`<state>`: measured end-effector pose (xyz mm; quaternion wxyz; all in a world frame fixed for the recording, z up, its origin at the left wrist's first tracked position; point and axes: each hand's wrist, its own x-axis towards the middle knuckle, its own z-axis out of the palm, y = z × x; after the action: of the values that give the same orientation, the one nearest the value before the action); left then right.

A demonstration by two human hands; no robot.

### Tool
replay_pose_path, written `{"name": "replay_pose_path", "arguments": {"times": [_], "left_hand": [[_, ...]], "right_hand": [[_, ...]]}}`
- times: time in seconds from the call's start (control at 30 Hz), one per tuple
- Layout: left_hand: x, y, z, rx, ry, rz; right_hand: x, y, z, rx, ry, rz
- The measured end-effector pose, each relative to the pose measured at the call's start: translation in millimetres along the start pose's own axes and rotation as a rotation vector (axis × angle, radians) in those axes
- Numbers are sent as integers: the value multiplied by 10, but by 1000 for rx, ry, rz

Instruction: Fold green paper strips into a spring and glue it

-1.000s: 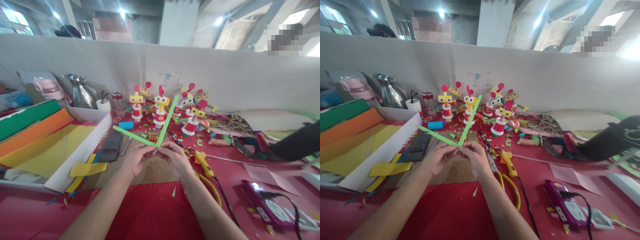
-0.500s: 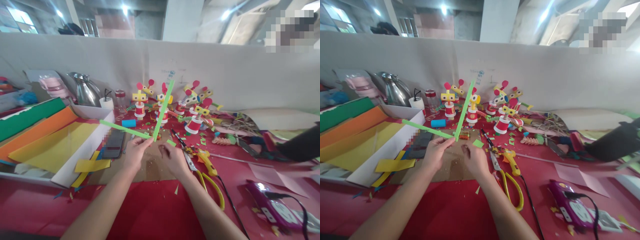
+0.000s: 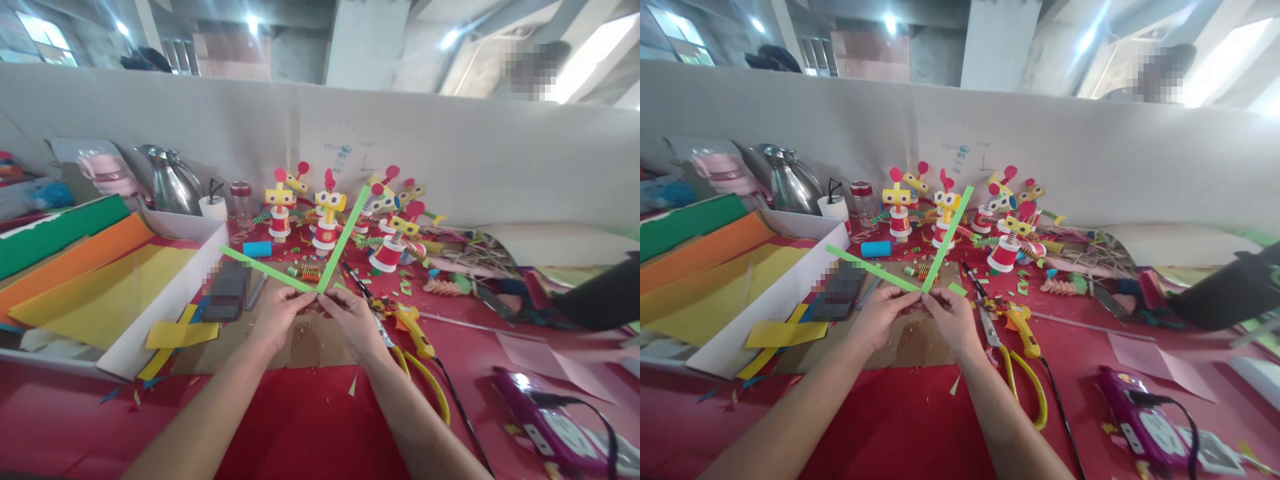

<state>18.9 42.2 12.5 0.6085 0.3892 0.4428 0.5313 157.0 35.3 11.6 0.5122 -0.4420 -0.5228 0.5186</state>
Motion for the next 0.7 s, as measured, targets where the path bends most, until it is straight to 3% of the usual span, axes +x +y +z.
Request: {"name": "replay_pose_path", "arguments": {"times": [0.2, 0.43, 0.7], "left_hand": [[7, 26, -18, 50, -3, 24], [-41, 62, 11, 19, -77, -46], [-27, 84, -22, 3, -128, 5]], "right_hand": [[23, 13, -10, 96, 47, 43], [-10, -89, 12, 59, 113, -32], [-18, -84, 5, 232, 59, 59]]}}
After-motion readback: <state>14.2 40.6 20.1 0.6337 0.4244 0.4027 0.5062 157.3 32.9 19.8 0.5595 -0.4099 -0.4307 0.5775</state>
